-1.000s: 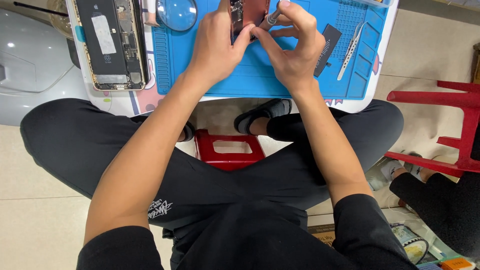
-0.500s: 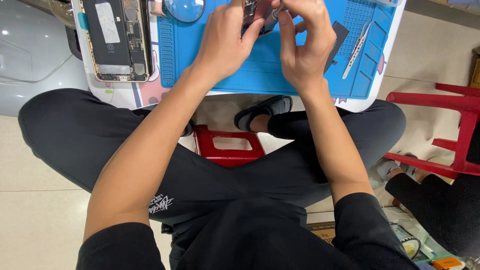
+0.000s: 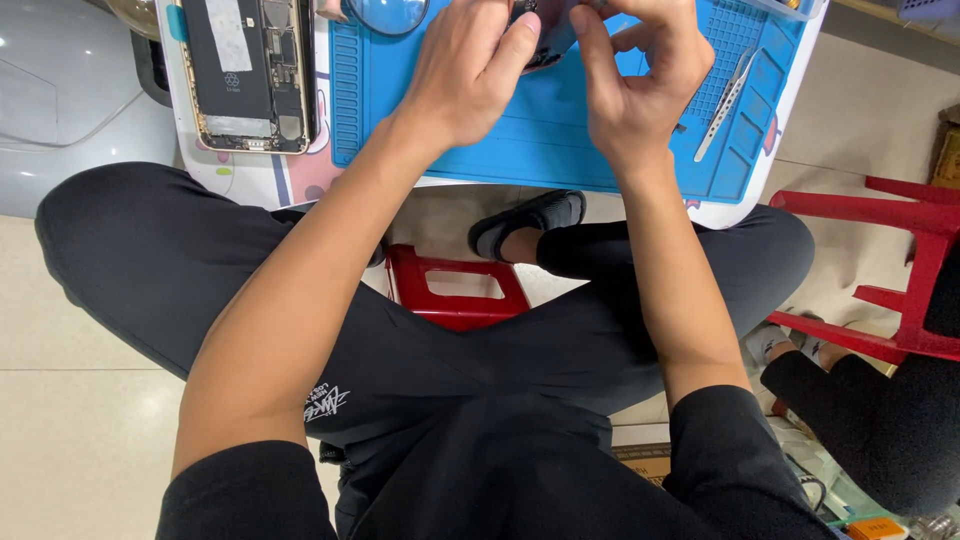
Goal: The person is repairing a smartphone by using a screwdriver to remove screws from the back cover and a pair of tweezers to manipulate internal components. The person works on a blue mat with various tools and parts laid out.
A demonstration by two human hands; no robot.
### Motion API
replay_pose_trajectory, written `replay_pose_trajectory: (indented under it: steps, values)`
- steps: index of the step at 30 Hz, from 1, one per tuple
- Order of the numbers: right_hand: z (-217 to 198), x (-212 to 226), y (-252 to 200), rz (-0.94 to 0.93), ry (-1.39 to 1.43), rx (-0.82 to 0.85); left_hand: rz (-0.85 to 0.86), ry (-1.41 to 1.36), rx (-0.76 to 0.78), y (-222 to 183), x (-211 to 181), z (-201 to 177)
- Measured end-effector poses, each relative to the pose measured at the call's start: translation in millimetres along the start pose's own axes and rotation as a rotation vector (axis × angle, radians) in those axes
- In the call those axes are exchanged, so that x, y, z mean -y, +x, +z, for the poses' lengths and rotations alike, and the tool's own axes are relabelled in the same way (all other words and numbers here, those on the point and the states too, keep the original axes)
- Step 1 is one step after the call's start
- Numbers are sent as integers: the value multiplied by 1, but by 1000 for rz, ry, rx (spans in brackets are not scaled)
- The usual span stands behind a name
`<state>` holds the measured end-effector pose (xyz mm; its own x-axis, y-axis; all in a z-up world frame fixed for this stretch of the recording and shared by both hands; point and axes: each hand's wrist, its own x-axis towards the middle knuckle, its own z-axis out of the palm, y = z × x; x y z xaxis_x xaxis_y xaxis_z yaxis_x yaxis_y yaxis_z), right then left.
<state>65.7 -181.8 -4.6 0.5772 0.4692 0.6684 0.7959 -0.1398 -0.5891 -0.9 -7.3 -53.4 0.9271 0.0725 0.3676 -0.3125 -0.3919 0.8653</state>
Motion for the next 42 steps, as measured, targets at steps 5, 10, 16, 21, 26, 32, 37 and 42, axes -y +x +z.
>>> replay_pose_trajectory:
  steps: [5,10,16,21,26,32,37,42]
  values:
    - [1,5,2,85,0,18,-31,59,-90,4,2,4]
    - [7,17,16,131,91,67,-131,0,-31,10,4,1]
    - [2,12,30,44,41,177,-191,-51,20,14,8,-2]
    - [-4,12,29,137,2,222,-191,-35,67,15,2,-8]
    - [-8,12,31,154,-3,236,-171,-9,132,16,-1,-13]
    - [-2,5,26,49,-36,141,-111,-77,187,16,-7,-19]
    - [-11,3,24,71,-46,233,-98,-18,167,14,-2,-16]
    - [-1,0,19,67,22,126,-70,-1,157,13,-4,-17]
